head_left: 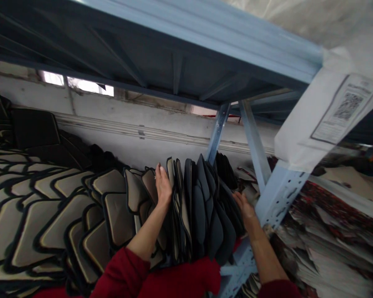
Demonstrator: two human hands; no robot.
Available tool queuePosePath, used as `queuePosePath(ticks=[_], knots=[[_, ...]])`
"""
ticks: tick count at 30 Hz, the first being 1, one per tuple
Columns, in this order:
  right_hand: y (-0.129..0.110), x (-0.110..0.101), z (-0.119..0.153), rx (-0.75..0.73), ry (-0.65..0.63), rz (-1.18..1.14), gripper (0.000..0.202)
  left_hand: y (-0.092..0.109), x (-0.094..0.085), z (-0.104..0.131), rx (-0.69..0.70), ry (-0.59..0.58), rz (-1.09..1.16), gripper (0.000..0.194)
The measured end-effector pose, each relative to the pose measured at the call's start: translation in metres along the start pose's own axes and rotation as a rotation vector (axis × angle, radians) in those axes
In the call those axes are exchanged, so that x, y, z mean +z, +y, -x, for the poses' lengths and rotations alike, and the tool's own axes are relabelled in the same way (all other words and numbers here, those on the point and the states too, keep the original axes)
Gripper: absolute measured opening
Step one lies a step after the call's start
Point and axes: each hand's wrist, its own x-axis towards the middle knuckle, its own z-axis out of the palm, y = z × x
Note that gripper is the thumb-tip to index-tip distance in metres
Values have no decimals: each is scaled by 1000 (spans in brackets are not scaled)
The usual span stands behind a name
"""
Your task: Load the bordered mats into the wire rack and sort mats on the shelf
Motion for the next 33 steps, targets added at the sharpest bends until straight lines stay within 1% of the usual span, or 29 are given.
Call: queuePosePath(ticks=[2,3,4,6,8,10,13,16,19,21,22,24,26,27,28,30,32,33], knots=[[-11,-7,11,114,1,-66,80,4,-7,0,88,38,-30,57],[-19,-10,19,135,5,-104,82,5,-11,-1,131,49,-45,57],[-28,-13,28,119,5,-134,81,6,-15,-2,173,57,-61,57],[-45,-17,49,39,-21,-134,74,6,-22,-4,246,75,-100,56],[-54,-17,67,-18,-61,-20,74,7,-29,-6,303,94,-143,55],[-52,-16,78,-7,-91,132,78,9,-37,-7,350,98,-179,53],[-36,-12,82,48,-60,253,85,17,-49,-6,391,63,-216,50],[-25,-9,87,71,-15,288,85,25,-58,-2,366,31,-230,54],[-28,0,107,39,22,278,81,30,-62,1,308,0,-233,59],[-37,9,127,-48,37,295,73,31,-62,2,284,-32,-239,64],[-41,14,137,-123,34,319,67,31,-61,2,284,-47,-246,67],[-46,22,154,-283,-33,371,51,31,-57,0,298,-60,-267,68],[-47,26,161,-367,-138,401,38,32,-52,-2,317,-52,-286,61],[-46,27,160,-375,-170,406,34,32,-49,-4,324,-47,-292,56],[-44,26,157,-376,-172,410,31,33,-45,-6,330,-48,-295,52],[-41,24,146,-381,-101,440,33,36,-36,-9,349,-71,-297,47],[-41,21,133,-377,-40,487,47,39,-23,-12,382,-119,-303,44],[-41,20,126,-363,-49,499,57,41,-15,-13,399,-150,-306,44]])
